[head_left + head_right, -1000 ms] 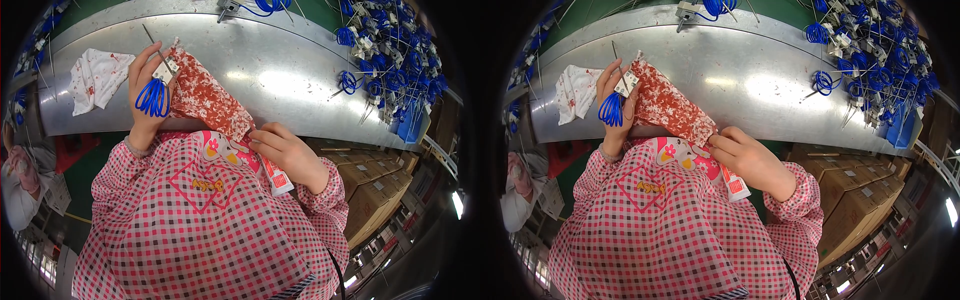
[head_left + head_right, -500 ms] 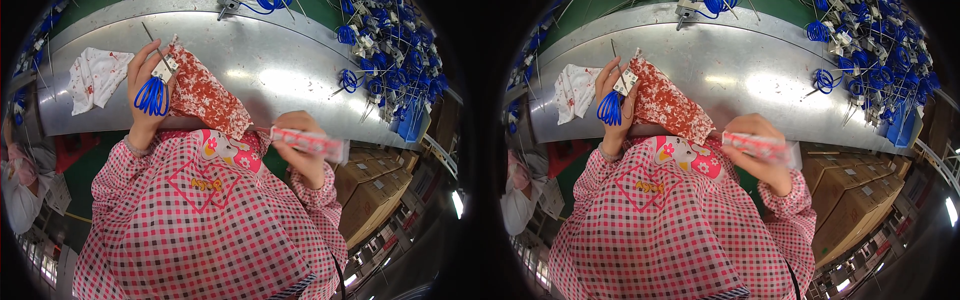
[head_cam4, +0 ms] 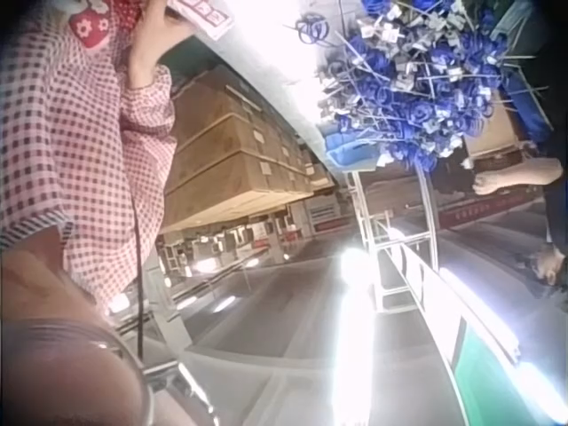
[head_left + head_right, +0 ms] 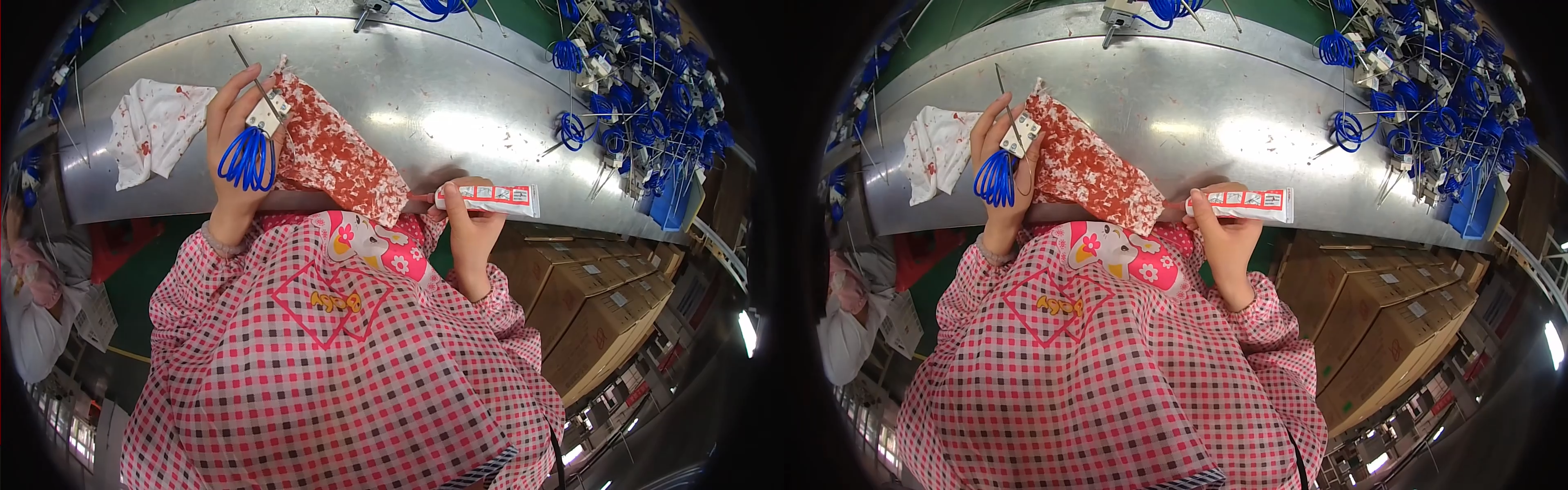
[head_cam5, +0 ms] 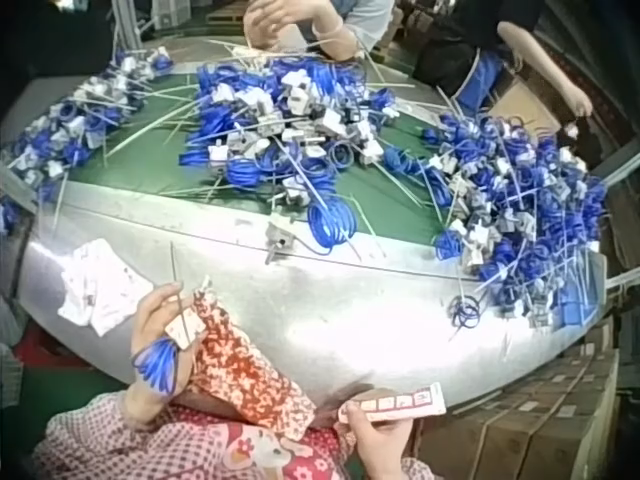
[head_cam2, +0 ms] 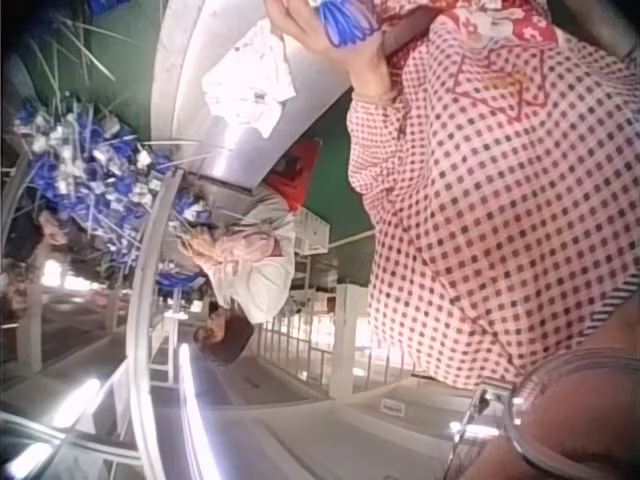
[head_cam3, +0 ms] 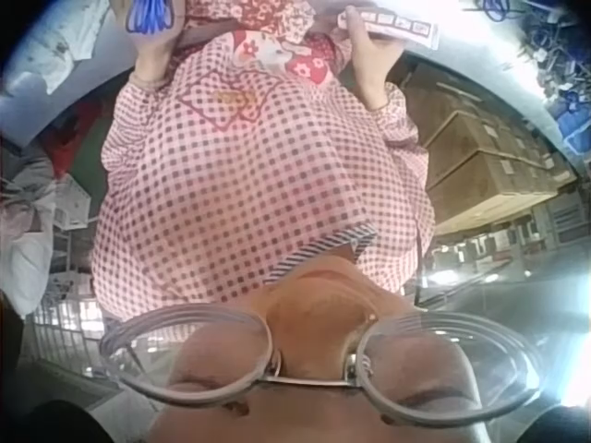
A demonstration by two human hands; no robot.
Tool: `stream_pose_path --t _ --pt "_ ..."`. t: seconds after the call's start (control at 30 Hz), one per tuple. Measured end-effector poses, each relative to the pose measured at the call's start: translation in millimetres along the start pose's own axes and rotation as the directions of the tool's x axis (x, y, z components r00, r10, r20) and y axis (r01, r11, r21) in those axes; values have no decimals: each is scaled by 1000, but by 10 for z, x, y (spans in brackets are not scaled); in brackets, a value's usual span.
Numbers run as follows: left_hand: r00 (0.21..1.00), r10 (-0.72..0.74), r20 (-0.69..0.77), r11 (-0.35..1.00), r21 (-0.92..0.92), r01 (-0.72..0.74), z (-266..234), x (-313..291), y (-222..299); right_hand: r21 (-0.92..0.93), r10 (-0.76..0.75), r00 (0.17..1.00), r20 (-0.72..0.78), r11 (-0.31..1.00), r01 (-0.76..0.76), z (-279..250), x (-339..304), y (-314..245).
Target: Assemble small electronic components by manually attaching coiled wires to housing blocks at a factory assembly line.
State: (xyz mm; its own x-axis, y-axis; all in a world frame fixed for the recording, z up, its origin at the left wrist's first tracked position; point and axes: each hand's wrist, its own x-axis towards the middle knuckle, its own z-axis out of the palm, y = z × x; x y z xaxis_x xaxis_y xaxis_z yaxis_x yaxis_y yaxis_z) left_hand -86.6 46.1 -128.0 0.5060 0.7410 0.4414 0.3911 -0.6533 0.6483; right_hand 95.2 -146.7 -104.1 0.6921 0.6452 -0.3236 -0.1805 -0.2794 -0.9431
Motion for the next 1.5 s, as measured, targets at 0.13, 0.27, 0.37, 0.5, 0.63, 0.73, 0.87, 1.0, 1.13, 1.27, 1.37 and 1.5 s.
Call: stream_pose_path --t 0.13,0.27,0.37,0.5,0.63,0.73,0.87,1.0,1.13,1.27,1.37,1.5 --pt "1000 -7 1 999 -39 7 13 13 1 4 11 999 -34 1000 -11 -3 13 -33" --pt "1000 9 0 1000 -2 -9 -35 47 16 36 21 999 -43 999 -19 -67 92 -142" --pt "998 -12 -57 999 -43 9 -127 163 134 258 -246 969 -26 935 244 -110 243 -449" --pt "993 -76 -85 950 -309 47 -196 413 600 367 -641 744 -190 656 659 43 292 -1117" --pt "991 136 22 845 -524 -104 -131 557 926 362 -810 532 -247 432 826 196 195 -1521" --pt "974 210 87 772 -626 -111 -58 550 1080 433 -779 508 -367 340 835 479 56 -1650" --pt "984 139 113 638 -770 -1 -65 454 1205 491 -790 517 -329 325 808 496 54 -1549" --pt "924 309 224 570 -822 9 -114 489 1239 450 -794 487 -363 308 838 599 7 -1545" --pt "912 356 202 565 -824 -38 -91 513 1243 473 -791 504 -346 317 822 635 17 -1527" --pt "914 358 189 548 -835 -42 -49 507 1230 502 -799 491 -348 283 817 621 45 -1487" --pt "912 350 216 549 -836 -13 -71 535 1251 474 -824 491 -282 325 818 560 44 -1508" --pt "915 342 215 560 -828 -15 -56 529 1265 496 -832 484 -272 310 811 571 61 -1502"
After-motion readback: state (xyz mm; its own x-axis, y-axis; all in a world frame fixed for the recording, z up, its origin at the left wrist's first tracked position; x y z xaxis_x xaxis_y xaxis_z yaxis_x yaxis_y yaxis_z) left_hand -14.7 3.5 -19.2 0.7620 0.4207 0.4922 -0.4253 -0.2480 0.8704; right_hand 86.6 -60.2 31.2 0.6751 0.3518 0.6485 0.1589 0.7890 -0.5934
